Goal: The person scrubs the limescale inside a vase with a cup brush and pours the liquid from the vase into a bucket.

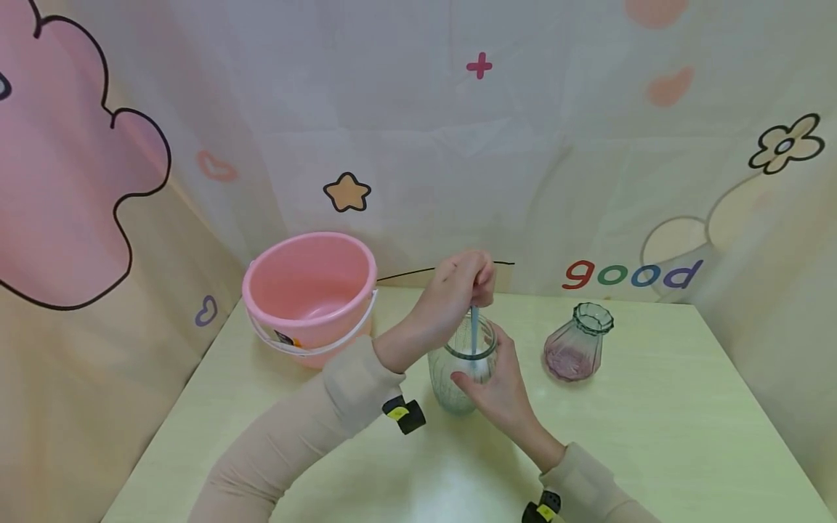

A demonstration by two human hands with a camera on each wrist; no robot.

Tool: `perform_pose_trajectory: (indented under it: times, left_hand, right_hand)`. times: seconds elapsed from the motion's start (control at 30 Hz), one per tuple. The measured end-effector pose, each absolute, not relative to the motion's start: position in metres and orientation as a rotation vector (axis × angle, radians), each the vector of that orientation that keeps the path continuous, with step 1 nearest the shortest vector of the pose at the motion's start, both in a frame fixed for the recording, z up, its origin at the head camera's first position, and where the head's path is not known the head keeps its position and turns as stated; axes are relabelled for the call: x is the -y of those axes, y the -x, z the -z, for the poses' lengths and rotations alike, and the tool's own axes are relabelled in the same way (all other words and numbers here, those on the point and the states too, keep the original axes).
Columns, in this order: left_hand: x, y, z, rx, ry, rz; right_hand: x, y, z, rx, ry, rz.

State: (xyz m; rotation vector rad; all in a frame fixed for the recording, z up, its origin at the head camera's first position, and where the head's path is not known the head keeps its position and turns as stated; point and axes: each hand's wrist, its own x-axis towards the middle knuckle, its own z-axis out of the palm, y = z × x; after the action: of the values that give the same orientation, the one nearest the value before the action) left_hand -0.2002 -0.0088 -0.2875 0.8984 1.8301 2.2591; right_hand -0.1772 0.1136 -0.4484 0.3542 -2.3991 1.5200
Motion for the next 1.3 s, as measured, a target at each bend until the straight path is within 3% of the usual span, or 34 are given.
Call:
perform_pose_trajectory:
  times: [0.23, 0.6, 1.07, 1.3]
  left_hand:
    - [0.010, 0.197, 0.273, -1.779, -0.944, -2.292]
    - [0.010, 0.201, 0.289, -1.766, -0.929, -2.307]
    - [0.005, 0.213, 0.350, -2.033, -0.741, -2.061]
    - [0.005, 0.215, 0.354, -2.012, -0.779, -2.075]
  right_hand:
    - [-0.109, 0.176, 0.447, 2.377, -0.307, -1.576]
    - [-0.108, 0.173, 0.445, 2.389, -0.288, -1.512]
    - [-0.106, 0.175, 0.447, 2.387, -0.261, -1.475]
    - [-0.114, 0.176, 0.445, 2.447, -0.364, -1.523]
